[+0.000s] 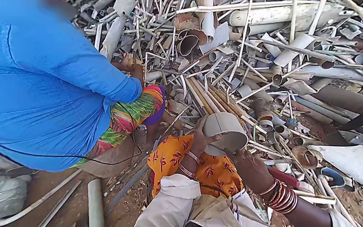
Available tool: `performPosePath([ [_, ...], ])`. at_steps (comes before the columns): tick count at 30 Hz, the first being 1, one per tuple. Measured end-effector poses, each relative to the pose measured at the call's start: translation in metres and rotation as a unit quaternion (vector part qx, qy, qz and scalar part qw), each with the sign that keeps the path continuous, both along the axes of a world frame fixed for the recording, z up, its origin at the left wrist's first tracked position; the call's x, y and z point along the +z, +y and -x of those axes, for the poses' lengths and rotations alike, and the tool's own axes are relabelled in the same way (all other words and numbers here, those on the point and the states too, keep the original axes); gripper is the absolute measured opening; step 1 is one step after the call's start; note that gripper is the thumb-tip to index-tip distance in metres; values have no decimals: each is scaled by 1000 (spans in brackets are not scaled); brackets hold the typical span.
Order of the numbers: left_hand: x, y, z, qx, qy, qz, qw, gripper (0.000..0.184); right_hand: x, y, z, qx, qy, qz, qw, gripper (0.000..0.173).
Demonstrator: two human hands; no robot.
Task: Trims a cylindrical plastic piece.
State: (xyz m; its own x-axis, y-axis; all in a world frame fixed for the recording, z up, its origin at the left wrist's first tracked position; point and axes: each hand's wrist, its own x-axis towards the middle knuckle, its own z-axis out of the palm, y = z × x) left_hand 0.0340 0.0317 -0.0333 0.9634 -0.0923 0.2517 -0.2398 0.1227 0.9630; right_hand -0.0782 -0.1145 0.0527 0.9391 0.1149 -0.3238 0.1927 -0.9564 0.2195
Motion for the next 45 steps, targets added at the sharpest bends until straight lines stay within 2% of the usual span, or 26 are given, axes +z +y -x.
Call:
performPosePath([
  [4,-7,1,-2,20,13,6,1000,109,-17,-1,3,16,-44,-13,999,59],
  [9,-7,0,-1,40,3,10,999,115,-36,0,9,-18,-25,-59,998,64],
  [13,-4,2,6,43,-14,7,999,115,-22,-13,12,-34,45,-107,993,73],
  [16,-3,4,9,34,-7,6,999,116,-17,-24,24,32,-31,-102,994,67],
  [18,-6,3,9,28,8,11,1000,116,-16,-20,23,40,-10,-82,996,67],
  [22,-12,1,0,22,0,36,999,118,-17,-4,10,10,6,-69,998,65],
  [25,-11,0,3,21,2,44,999,116,-34,3,-5,-15,31,-89,995,65],
  [28,-4,2,2,28,-3,47,998,113,-21,-2,-10,-17,41,-83,996,65],
  [32,-2,4,4,-1,2,-2,1000,113,-5,-26,12,26,-16,-74,997,62],
  [35,-4,1,1,-16,20,-5,1000,113,-23,-29,17,64,-103,-85,989,64],
  [38,-8,-2,-6,-20,1,-7,1000,117,-33,-26,12,72,-145,-73,984,63],
  [42,-8,-1,-7,-9,0,-29,1000,117,-31,-12,11,5,-37,-70,997,65],
  [45,-7,2,-7,4,-6,-38,999,119,-38,-7,9,-3,-38,-85,996,64],
])
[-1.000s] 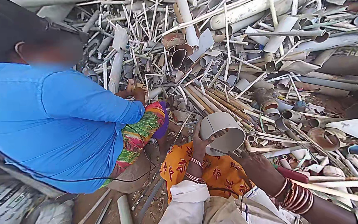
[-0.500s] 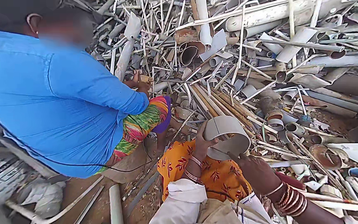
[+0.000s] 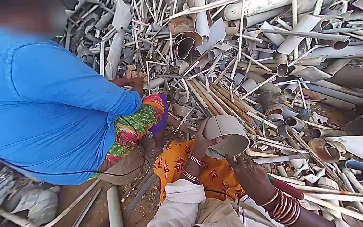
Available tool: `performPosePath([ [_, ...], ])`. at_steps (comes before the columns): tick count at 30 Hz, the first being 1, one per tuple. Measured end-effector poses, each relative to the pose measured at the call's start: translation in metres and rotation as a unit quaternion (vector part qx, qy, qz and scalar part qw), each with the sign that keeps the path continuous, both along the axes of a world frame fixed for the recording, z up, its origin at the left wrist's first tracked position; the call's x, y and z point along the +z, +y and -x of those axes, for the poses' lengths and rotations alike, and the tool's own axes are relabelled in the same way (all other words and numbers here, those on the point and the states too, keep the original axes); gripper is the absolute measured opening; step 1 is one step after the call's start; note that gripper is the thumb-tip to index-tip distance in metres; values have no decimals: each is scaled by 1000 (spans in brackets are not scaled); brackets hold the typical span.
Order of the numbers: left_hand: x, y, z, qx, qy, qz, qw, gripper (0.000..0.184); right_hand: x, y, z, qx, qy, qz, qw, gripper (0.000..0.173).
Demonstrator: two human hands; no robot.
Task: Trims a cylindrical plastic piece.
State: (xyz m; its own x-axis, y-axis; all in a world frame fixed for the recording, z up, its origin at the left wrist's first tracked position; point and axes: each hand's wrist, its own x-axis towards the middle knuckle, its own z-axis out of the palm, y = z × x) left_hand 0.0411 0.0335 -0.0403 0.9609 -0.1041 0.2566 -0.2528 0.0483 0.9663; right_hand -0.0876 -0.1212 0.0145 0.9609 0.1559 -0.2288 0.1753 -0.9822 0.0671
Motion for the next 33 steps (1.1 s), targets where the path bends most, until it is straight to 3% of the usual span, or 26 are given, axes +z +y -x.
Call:
performPosePath([
  [3,1,2,2,10,3,5,1000,118,-6,2,2,-6,-24,-17,1000,62],
  [8,-1,2,9,14,-7,33,999,125,25,-15,4,-22,93,-28,995,69],
  [10,3,4,11,-2,-5,53,999,129,31,-23,11,-6,44,-19,999,66],
  [14,-1,2,14,-34,29,75,996,120,4,-20,20,64,-145,-7,987,61],
  [18,-4,4,8,-26,44,59,997,117,-12,-7,14,63,-172,19,983,57],
  [23,0,3,3,5,33,38,999,114,-18,4,11,18,-112,6,994,61],
  [27,-1,2,10,19,43,109,993,112,11,-9,7,-14,41,-52,998,67],
  [28,-2,3,11,14,36,131,991,113,17,-16,6,-13,38,-66,997,67],
  [31,-5,3,12,-14,25,166,986,120,4,-28,16,45,-117,-97,987,65],
  [33,-9,2,12,-31,31,169,985,125,-3,-25,18,72,-164,-90,980,64],
])
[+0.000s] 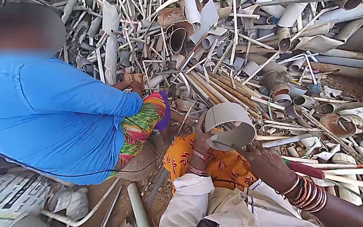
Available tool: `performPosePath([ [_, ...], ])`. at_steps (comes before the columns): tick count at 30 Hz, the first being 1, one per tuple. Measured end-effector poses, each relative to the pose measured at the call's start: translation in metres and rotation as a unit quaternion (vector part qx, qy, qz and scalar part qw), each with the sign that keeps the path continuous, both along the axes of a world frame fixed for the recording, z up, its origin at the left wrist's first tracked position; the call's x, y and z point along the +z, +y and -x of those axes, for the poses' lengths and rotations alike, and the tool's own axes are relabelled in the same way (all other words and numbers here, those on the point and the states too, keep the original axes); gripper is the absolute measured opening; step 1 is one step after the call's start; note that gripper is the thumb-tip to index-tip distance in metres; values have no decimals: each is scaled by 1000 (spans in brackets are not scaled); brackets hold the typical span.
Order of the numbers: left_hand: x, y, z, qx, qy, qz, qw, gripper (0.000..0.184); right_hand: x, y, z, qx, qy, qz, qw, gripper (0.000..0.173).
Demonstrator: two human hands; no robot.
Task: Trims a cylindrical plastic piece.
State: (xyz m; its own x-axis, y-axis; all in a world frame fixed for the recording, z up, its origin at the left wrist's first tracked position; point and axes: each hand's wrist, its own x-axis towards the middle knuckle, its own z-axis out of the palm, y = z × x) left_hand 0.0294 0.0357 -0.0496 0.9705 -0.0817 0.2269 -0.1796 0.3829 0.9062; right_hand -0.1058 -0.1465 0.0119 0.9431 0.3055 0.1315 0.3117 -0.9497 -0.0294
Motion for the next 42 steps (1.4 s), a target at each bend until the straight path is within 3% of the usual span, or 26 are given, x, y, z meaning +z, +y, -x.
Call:
performPosePath([
  [2,-4,-2,-5,-10,4,19,1000,127,-1,8,-4,-5,-7,34,999,64],
  [4,-6,-10,-2,-4,27,47,999,119,-7,19,-12,-26,13,55,998,64],
  [7,-4,-16,2,5,11,26,1000,122,5,26,-27,-74,143,49,986,66],
  [13,-5,-9,-1,-1,9,-20,1000,126,6,-2,-6,-13,56,-16,998,60],
  [23,-10,-15,4,22,-40,-8,999,125,11,16,-17,-73,250,-36,965,62],
  [28,-6,-11,5,46,-38,-27,998,138,24,7,0,-31,234,-23,971,58],
  [33,-18,-20,0,-2,-29,75,997,121,14,14,-19,-71,243,-19,967,57],
  [39,-16,-16,-3,18,-32,38,999,127,11,4,-1,-31,167,-17,985,57],
  [42,-16,-19,-2,14,-48,33,998,124,17,11,-14,-60,237,-38,969,60],
])
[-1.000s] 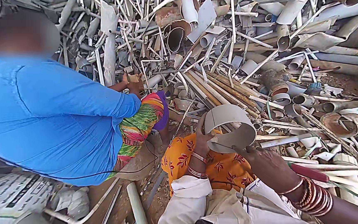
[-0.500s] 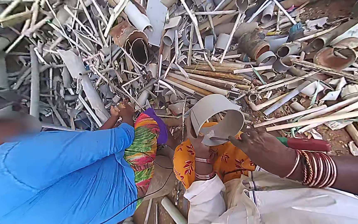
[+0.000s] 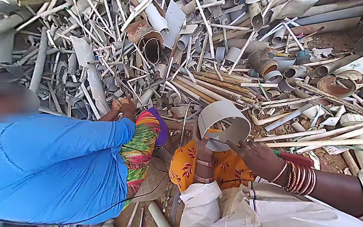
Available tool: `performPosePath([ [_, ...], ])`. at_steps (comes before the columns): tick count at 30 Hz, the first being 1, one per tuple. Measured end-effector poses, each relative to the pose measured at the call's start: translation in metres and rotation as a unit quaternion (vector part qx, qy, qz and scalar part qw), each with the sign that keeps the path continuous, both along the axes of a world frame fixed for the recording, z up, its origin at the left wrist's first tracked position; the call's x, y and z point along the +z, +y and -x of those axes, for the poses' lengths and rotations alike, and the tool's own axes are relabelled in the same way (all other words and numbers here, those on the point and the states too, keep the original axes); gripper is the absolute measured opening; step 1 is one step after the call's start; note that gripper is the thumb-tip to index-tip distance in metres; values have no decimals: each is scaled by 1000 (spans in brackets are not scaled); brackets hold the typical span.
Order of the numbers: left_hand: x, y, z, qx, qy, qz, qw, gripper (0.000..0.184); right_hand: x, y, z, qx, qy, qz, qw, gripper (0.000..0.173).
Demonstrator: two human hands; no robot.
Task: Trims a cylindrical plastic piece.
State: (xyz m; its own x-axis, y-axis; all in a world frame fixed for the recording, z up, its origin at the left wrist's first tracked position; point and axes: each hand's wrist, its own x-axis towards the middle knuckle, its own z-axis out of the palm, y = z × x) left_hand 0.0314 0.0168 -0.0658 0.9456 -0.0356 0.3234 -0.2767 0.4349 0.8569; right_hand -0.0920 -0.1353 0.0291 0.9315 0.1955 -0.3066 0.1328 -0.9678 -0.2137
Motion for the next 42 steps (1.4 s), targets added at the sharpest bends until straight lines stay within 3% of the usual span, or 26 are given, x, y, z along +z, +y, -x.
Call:
performPosePath([
  [3,-4,8,-1,16,-41,-29,999,114,3,-1,4,10,-15,-10,1000,57],
  [7,2,0,3,26,14,6,1000,132,6,0,10,13,-16,5,1000,57],
  [11,3,-1,6,10,-7,21,1000,128,8,8,-4,-10,23,9,1000,58],
  [14,6,4,3,23,-20,19,999,125,3,6,11,8,-46,13,999,56],
  [20,3,3,1,39,1,19,999,132,3,10,5,2,-26,29,999,63],
  [24,2,6,-1,39,-2,30,999,132,1,5,15,19,-80,36,996,62],
  [30,0,-1,3,16,2,21,1000,133,4,10,-1,-1,-12,24,1000,63],
  [42,2,3,0,30,2,-16,999,132,-2,7,9,14,-45,45,998,64],
])
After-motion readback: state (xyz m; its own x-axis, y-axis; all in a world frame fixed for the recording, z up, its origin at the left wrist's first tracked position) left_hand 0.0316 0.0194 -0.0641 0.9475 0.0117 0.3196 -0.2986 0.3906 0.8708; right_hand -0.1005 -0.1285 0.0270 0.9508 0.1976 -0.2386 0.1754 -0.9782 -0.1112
